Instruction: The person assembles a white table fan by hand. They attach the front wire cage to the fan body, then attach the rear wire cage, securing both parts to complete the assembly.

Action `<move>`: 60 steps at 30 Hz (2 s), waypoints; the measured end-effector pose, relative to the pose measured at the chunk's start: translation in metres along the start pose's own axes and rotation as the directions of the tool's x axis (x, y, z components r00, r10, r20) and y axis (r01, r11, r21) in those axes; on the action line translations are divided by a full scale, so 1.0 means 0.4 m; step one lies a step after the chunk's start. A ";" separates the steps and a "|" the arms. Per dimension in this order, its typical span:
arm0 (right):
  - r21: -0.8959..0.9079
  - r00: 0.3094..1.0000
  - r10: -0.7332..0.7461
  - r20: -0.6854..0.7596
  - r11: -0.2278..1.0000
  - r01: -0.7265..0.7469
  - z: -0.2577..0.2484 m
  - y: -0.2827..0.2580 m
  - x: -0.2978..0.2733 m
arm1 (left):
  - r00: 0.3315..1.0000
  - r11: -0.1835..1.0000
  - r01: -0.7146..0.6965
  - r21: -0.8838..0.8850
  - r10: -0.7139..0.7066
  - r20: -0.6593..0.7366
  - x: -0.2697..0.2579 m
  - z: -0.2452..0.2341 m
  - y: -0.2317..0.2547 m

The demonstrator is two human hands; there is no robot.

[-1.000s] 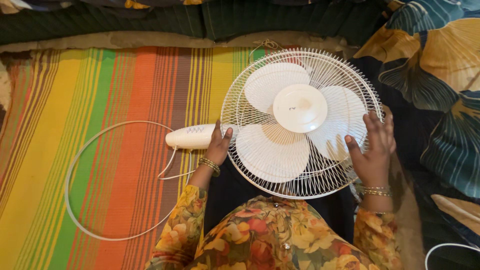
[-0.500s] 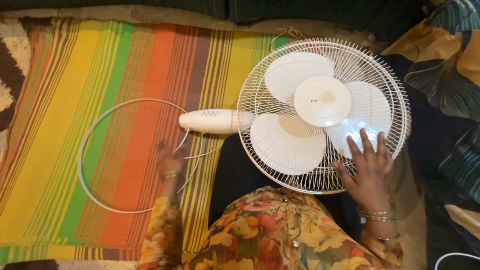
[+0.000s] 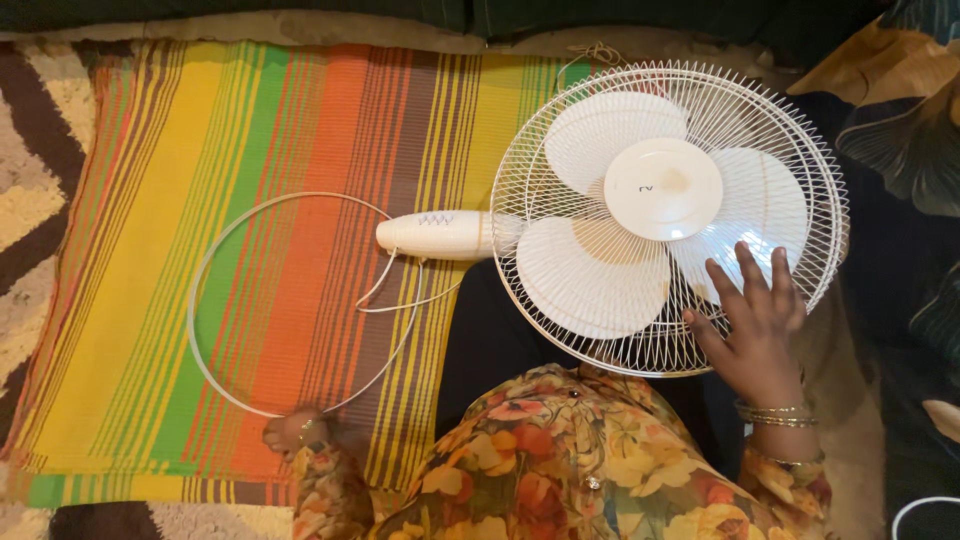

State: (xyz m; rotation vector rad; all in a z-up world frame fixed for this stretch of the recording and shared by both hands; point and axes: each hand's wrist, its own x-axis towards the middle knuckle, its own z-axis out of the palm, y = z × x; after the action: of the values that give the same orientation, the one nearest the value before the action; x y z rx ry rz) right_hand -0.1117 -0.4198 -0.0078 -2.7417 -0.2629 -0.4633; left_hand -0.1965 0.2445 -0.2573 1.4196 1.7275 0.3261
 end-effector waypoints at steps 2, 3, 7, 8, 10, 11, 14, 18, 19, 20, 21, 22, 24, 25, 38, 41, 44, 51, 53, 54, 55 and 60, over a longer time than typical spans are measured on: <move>-0.009 1.000 0.002 0.006 1.000 -0.002 0.005 0.010 -0.006 | 0.999 0.991 0.004 -0.131 -0.010 -0.045 0.012 -0.013 0.021; -0.014 1.000 0.003 0.011 1.000 -0.003 0.006 0.016 -0.010 | 0.997 0.981 -0.004 -0.196 -0.011 -0.075 0.019 -0.017 0.022; -0.055 0.997 0.071 0.042 0.996 -0.068 0.010 0.040 -0.018 | 0.949 0.834 -0.253 -0.490 0.116 -0.292 0.075 -0.054 0.079; -0.059 0.995 0.081 0.055 0.995 -0.078 0.011 0.044 -0.017 | 0.917 0.761 -0.351 -0.546 0.163 -0.364 0.093 -0.063 0.102; -0.058 0.993 0.090 0.070 0.995 -0.086 0.012 0.046 -0.016 | 0.806 0.564 -0.583 -0.585 0.315 -0.500 0.129 -0.090 0.149; -0.052 0.993 0.089 0.074 0.995 -0.085 0.012 0.046 -0.016 | 0.744 0.486 -0.665 -0.567 0.368 -0.558 0.142 -0.107 0.172; -0.027 0.993 0.078 0.083 0.997 -0.076 0.014 0.051 -0.010 | 0.526 0.347 -0.850 -0.396 0.544 -0.653 0.156 -0.162 0.242; -0.013 0.995 0.067 0.070 0.998 -0.066 0.012 0.053 -0.016 | 0.128 -0.005 -0.983 -0.186 0.705 -0.698 0.104 -0.243 0.333; -0.013 0.995 0.068 0.069 0.998 -0.067 0.012 0.054 -0.017 | 0.010 -0.114 -0.985 -0.131 0.719 -0.695 0.098 -0.267 0.360; -0.014 0.995 0.069 0.071 0.998 -0.068 0.012 0.057 -0.020 | -0.109 -0.221 -0.972 -0.077 0.721 -0.685 0.094 -0.278 0.371; -0.014 0.995 0.071 0.072 0.997 -0.070 0.013 0.061 -0.023 | -0.024 -0.099 -0.993 -0.063 0.695 -0.719 0.101 -0.292 0.378; -0.016 0.994 0.075 0.074 0.997 -0.074 0.015 0.065 -0.026 | 0.035 -0.015 -0.998 -0.060 0.660 -0.750 0.117 -0.300 0.386; -0.020 0.993 0.085 0.078 0.996 -0.084 0.021 0.076 -0.033 | 0.177 0.110 -0.984 -0.138 0.621 -0.763 0.160 -0.308 0.388; -0.017 0.992 0.094 0.080 0.995 -0.093 0.024 0.083 -0.036 | 0.241 0.154 -0.971 -0.186 0.603 -0.760 0.181 -0.307 0.388; 0.021 0.980 0.192 0.052 0.981 -0.193 0.077 0.243 -0.109 | 0.830 0.432 -0.551 -0.714 0.376 -0.413 0.283 -0.353 0.321; 0.070 0.978 0.199 0.055 0.977 -0.203 0.067 0.246 -0.108 | 0.886 0.426 -0.314 -0.848 0.453 -0.100 0.238 -0.313 0.347; 0.062 0.974 0.215 0.076 0.973 -0.220 0.061 0.242 -0.099 | 0.743 0.441 -0.542 -0.715 0.649 -0.163 0.085 -0.193 0.365; 0.007 0.978 0.199 0.059 0.980 -0.200 0.069 0.234 -0.111 | 0.397 0.164 -0.895 -0.416 0.721 -0.568 -0.018 -0.136 0.481; 0.027 0.982 0.183 0.040 0.983 -0.184 0.068 0.228 -0.116 | 0.579 0.267 -0.802 -0.534 0.566 -0.587 -0.004 -0.164 0.490; 0.036 0.984 0.178 0.027 0.983 -0.179 0.068 0.224 -0.117 | 0.664 0.300 -0.739 -0.603 0.476 -0.577 0.011 -0.184 0.495; 0.045 0.986 0.167 0.020 0.985 -0.167 0.069 0.220 -0.114 | 0.740 0.324 -0.668 -0.670 0.381 -0.554 0.030 -0.193 0.493; 0.060 0.994 0.111 -0.003 0.992 -0.110 0.064 0.196 -0.100 | 0.283 0.168 -0.958 -0.232 0.431 -0.857 0.181 -0.307 0.409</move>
State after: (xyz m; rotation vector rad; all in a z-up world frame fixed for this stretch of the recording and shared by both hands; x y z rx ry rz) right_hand -0.1230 -0.4876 -0.0683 -2.6790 -0.1207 -0.4273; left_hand -0.1763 0.3994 -0.1065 1.4406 0.7656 2.1126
